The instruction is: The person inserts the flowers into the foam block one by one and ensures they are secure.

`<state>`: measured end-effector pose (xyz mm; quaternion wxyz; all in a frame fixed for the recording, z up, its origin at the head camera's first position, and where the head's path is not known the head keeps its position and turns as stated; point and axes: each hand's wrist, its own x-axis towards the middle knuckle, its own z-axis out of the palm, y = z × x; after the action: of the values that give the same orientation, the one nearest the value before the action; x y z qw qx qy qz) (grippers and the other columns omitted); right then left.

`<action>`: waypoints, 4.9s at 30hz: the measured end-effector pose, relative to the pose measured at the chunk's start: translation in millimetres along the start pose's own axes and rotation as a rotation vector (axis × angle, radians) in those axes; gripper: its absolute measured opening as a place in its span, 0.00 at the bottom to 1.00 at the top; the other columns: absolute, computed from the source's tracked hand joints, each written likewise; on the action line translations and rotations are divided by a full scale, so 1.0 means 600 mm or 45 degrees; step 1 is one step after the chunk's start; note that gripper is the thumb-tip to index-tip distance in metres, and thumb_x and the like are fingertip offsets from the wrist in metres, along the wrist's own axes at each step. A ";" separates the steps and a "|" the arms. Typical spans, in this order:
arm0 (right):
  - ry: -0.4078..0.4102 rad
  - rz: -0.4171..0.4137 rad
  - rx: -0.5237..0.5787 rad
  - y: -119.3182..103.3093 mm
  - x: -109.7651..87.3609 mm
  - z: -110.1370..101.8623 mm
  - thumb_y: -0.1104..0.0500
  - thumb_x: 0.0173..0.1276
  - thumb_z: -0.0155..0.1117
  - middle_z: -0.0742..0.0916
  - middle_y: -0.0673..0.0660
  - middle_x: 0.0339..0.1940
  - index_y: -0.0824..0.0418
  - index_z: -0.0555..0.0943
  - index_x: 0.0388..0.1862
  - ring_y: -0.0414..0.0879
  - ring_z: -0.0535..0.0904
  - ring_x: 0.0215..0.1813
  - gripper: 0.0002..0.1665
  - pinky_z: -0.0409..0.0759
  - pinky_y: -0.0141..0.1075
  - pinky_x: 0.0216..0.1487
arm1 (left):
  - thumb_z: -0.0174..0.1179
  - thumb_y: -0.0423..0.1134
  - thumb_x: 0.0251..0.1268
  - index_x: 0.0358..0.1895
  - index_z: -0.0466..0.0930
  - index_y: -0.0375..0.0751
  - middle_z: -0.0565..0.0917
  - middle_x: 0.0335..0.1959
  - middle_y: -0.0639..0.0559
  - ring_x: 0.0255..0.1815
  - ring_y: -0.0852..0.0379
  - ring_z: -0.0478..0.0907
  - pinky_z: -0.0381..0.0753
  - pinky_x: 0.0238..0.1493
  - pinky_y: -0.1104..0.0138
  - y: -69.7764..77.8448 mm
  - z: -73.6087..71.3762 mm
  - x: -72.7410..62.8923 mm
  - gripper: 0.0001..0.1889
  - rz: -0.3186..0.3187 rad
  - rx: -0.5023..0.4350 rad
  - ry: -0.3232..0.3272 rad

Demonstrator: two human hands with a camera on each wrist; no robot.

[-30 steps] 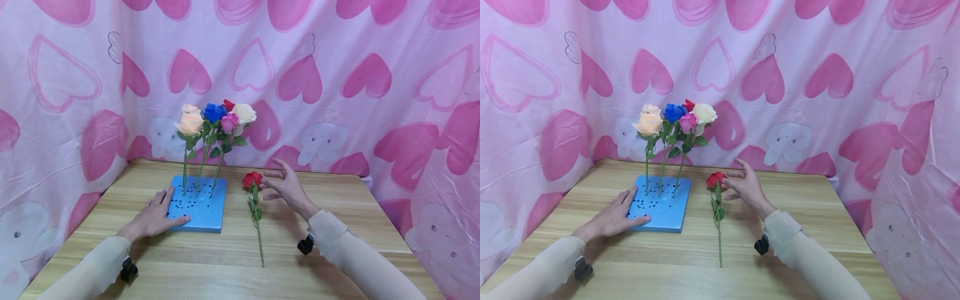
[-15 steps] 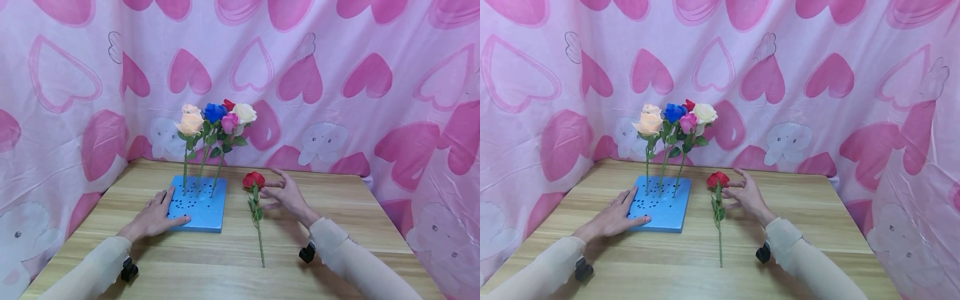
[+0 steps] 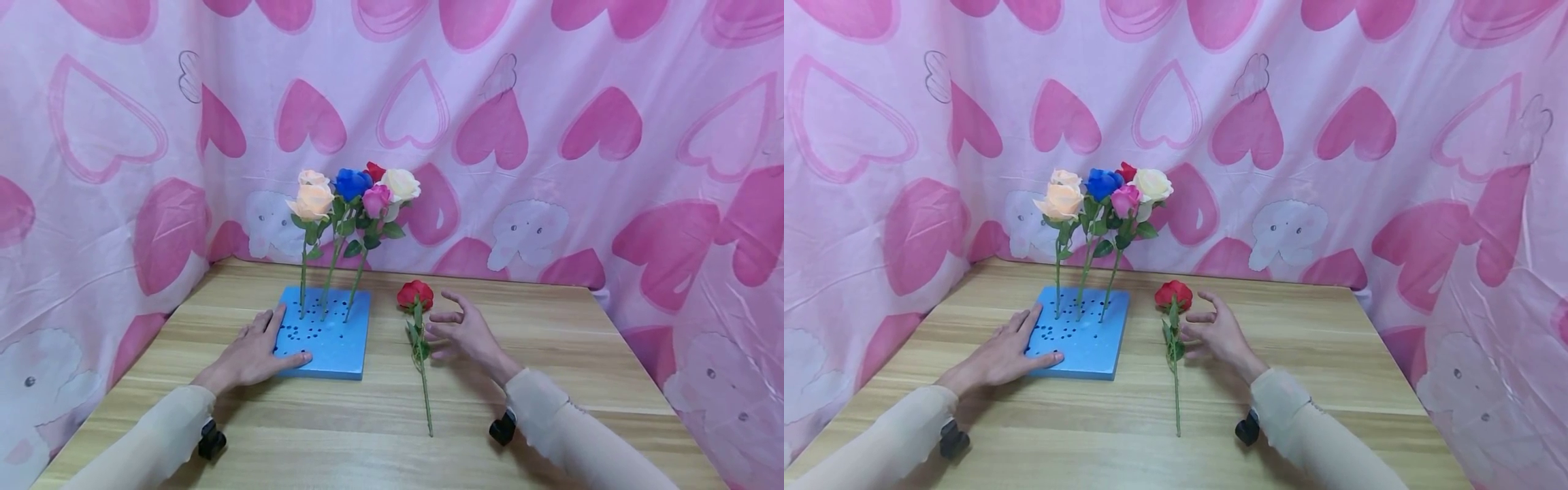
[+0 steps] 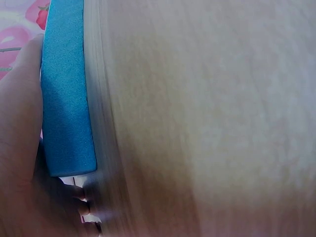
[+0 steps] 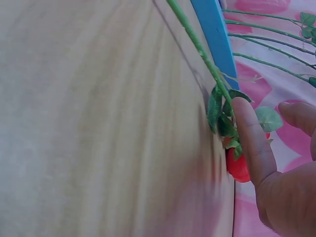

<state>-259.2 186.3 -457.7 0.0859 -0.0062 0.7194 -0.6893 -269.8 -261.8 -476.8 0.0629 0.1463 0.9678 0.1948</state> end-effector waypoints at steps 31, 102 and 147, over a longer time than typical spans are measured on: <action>-0.081 0.054 -0.031 0.037 -0.018 0.022 0.70 0.73 0.77 0.82 0.76 0.69 0.57 0.55 0.92 0.58 0.93 0.47 0.57 0.94 0.60 0.37 | 0.59 0.83 0.66 0.93 0.39 0.37 0.50 0.88 0.19 0.86 0.13 0.50 0.50 0.82 0.22 0.003 0.002 -0.001 0.70 -0.015 0.012 -0.010; -0.165 0.198 -0.281 0.015 -0.004 0.029 0.70 0.68 0.79 0.87 0.57 0.45 0.70 0.76 0.72 0.47 0.85 0.37 0.36 0.94 0.44 0.33 | 0.60 0.83 0.66 0.93 0.39 0.37 0.51 0.88 0.19 0.86 0.14 0.51 0.50 0.83 0.23 0.005 0.005 -0.001 0.69 -0.019 0.011 -0.016; 0.057 -0.398 -0.105 -0.102 0.027 -0.010 0.73 0.80 0.67 0.83 0.67 0.53 0.60 0.75 0.75 0.56 0.88 0.50 0.29 0.94 0.60 0.44 | 0.60 0.83 0.66 0.93 0.39 0.37 0.51 0.88 0.19 0.86 0.14 0.50 0.47 0.83 0.23 0.001 0.004 0.000 0.70 -0.012 0.008 0.001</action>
<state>-282.4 187.0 -398.8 -0.0388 -0.1063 0.7391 -0.6641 -269.5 -260.7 -478.6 0.0630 0.1417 0.9692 0.1914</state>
